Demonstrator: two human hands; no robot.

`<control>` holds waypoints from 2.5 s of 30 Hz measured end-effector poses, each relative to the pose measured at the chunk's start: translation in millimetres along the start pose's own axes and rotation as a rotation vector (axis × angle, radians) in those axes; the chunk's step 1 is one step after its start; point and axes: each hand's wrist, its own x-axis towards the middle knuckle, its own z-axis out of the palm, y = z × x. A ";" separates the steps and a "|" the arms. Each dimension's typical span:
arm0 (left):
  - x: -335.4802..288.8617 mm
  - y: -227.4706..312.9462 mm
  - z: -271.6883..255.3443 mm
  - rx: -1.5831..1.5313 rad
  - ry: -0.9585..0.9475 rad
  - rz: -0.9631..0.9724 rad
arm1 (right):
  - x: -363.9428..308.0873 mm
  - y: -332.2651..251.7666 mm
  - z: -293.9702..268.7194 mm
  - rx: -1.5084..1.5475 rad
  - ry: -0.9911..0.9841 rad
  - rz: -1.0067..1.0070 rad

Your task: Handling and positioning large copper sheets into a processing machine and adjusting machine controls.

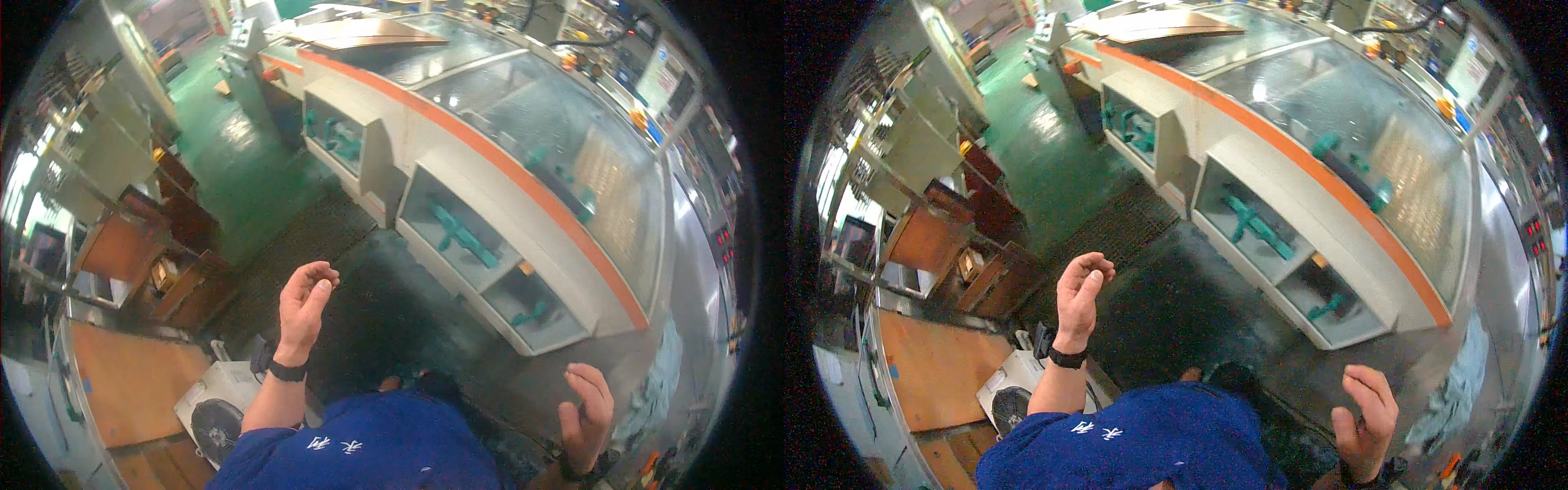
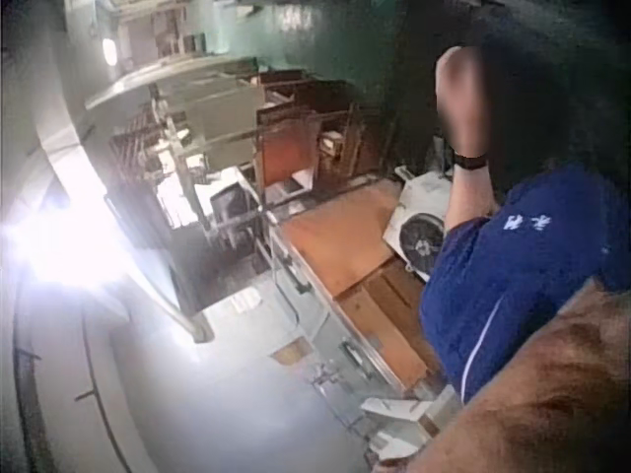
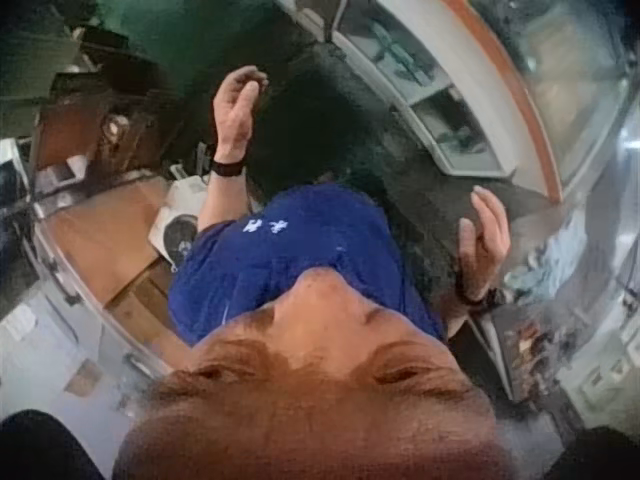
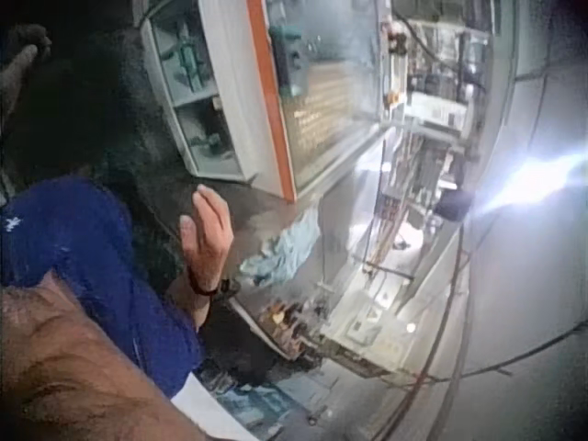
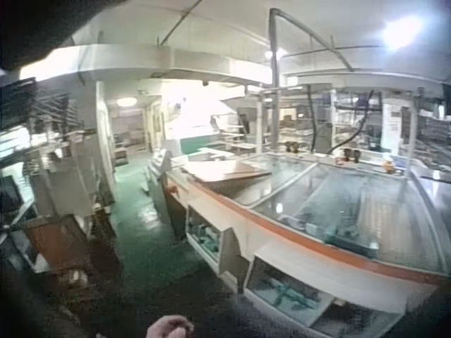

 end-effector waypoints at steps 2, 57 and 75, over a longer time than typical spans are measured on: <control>25.7 1.7 -27.4 0.001 0.058 -0.004 | 46.1 5.9 31.2 0.026 -0.022 0.002; 1276.0 -68.2 -275.5 -0.004 -0.851 -0.702 | 878.8 -101.6 528.1 -0.243 0.497 0.886; 1363.8 -21.5 -341.2 -0.257 -0.824 -0.496 | 876.9 -71.1 546.6 -0.667 0.656 1.112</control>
